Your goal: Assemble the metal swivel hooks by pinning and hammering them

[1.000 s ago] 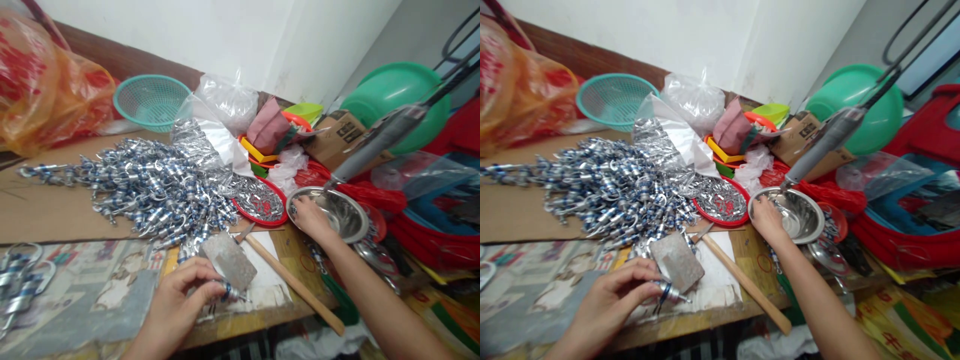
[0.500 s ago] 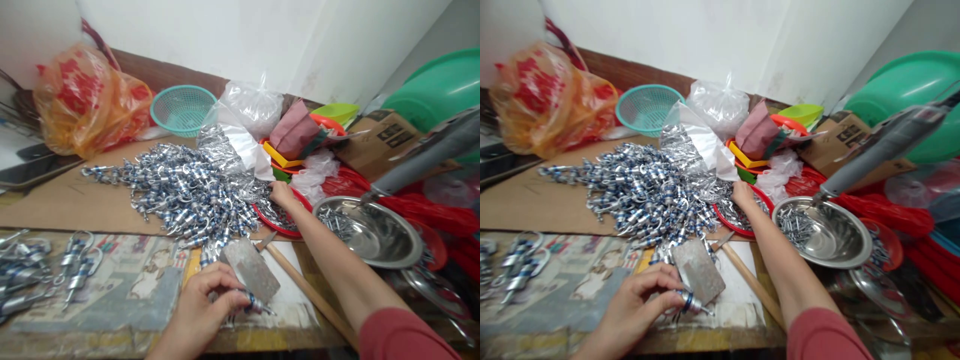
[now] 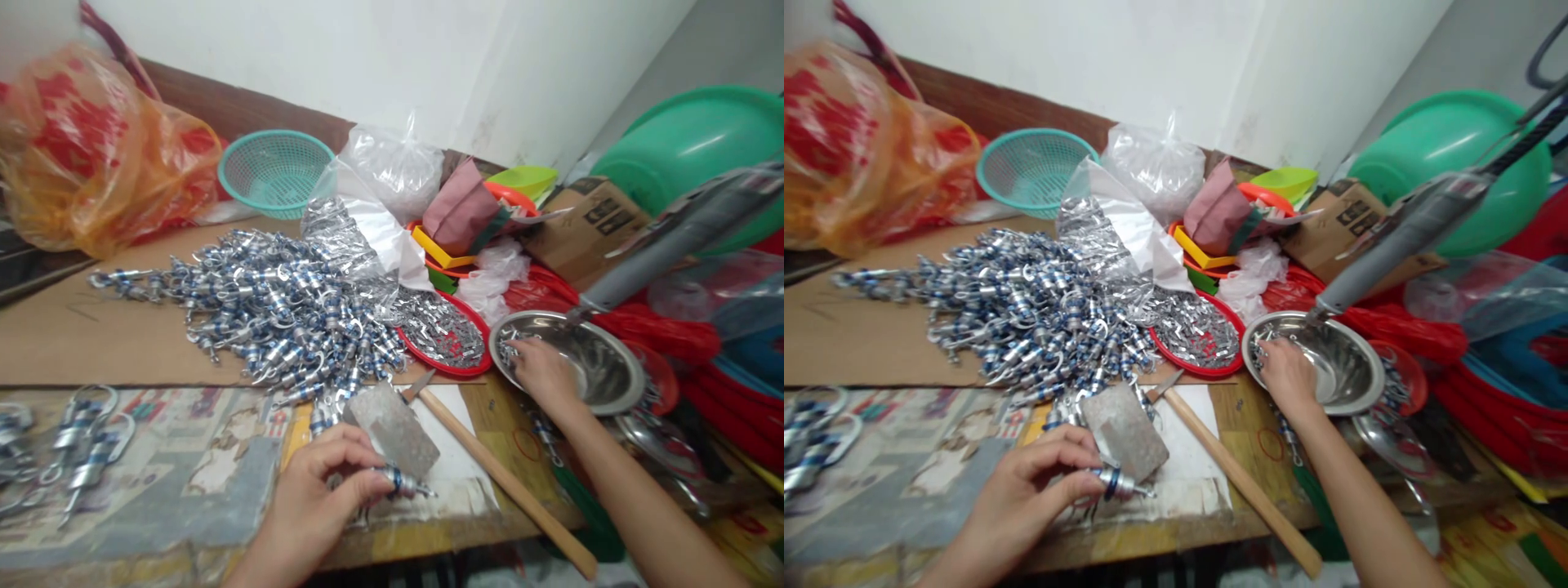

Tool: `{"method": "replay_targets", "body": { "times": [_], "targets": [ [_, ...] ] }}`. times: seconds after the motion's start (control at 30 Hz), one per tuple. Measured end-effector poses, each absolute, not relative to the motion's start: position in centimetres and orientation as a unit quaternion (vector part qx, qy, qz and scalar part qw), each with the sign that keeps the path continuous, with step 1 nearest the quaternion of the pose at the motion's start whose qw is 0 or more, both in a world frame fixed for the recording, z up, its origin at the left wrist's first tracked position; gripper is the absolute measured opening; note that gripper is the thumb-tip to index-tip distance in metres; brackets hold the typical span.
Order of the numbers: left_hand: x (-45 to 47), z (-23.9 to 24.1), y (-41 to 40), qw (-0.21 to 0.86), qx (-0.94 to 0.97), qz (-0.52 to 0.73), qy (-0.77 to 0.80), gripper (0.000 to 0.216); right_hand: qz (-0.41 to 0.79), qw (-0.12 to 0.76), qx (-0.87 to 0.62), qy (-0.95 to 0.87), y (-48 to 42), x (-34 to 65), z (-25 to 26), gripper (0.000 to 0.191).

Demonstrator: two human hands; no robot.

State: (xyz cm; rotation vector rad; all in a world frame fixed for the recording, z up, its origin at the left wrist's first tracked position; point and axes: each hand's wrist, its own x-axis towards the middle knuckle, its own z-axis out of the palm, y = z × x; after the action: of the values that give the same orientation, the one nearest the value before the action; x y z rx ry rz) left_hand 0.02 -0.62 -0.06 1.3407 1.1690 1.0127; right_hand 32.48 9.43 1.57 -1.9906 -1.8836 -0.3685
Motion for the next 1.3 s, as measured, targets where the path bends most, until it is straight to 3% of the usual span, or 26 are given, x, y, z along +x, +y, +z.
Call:
{"method": "replay_targets", "body": {
  "times": [0.33, 0.5, 0.83, 1.1, 1.3],
  "targets": [
    [0.3, 0.2, -0.9, 0.516, 0.561, 0.424, 0.489, 0.007, -0.043, 0.15, -0.59, -0.792, 19.5, 18.3, 0.5, 0.03],
    [0.3, 0.0, -0.8, 0.516, 0.57, 0.417, 0.485, 0.006, -0.018, 0.131, -0.6, -0.789, 22.7, 17.5, -0.4, 0.034],
    [0.4, 0.2, -0.8, 0.504, 0.572, 0.408, 0.503, 0.007, 0.015, 0.111, -0.608, -0.786, 19.7, 22.9, 0.0, 0.025],
    [0.2, -0.1, -0.8, 0.44, 0.619, 0.423, 0.493, 0.009, 0.006, 0.171, -0.649, -0.741, 15.1, 26.7, 0.1, 0.024],
    [-0.3, -0.2, -1.0, 0.431, 0.65, 0.409, 0.474, 0.011, 0.075, 0.219, -0.657, -0.717, 12.4, 25.5, 1.1, 0.031]
  ]
}}
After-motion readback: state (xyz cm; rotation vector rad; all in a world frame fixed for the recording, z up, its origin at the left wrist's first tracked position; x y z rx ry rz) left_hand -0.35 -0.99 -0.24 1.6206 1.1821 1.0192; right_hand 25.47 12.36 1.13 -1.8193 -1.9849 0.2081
